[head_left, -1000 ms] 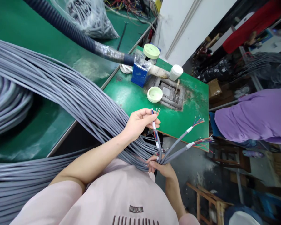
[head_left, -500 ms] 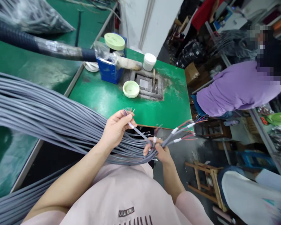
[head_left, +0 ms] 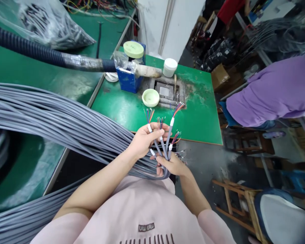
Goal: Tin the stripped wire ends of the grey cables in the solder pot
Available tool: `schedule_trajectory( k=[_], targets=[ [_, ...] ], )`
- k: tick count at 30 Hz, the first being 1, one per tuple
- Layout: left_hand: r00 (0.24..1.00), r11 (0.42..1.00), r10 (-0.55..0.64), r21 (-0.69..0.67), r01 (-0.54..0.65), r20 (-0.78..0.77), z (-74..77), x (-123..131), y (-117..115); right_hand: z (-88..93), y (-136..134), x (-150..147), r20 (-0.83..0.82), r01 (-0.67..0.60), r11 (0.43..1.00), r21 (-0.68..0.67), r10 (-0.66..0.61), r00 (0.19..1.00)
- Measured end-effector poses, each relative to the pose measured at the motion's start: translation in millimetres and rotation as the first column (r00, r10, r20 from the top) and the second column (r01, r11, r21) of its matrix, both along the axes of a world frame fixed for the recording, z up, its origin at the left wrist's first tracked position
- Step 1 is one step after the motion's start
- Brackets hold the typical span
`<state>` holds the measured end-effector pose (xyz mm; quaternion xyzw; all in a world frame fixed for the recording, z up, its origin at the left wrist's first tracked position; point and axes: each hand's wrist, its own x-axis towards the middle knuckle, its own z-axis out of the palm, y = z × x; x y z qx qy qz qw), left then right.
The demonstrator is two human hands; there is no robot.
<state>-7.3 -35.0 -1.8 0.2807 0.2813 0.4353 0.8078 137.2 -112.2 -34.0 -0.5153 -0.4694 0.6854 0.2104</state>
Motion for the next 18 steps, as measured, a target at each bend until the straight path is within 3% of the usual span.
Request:
schedule_trajectory(
  k=[4,18],
  targets=[
    [0.999,0.997,0.036,-0.072,-0.036,0.006,1.8,2.1,-1.1,-3.2,-2.8,0.3,-0.032,-0.007,1.0,-0.003,0.006,0.999],
    [0.999,0.993,0.017,-0.116,-0.012,0.048,4.7,4.7,-2.1,-1.9,-4.7,1.4,-0.024,-0.024,1.0,-0.007,0.024,0.999]
  ],
)
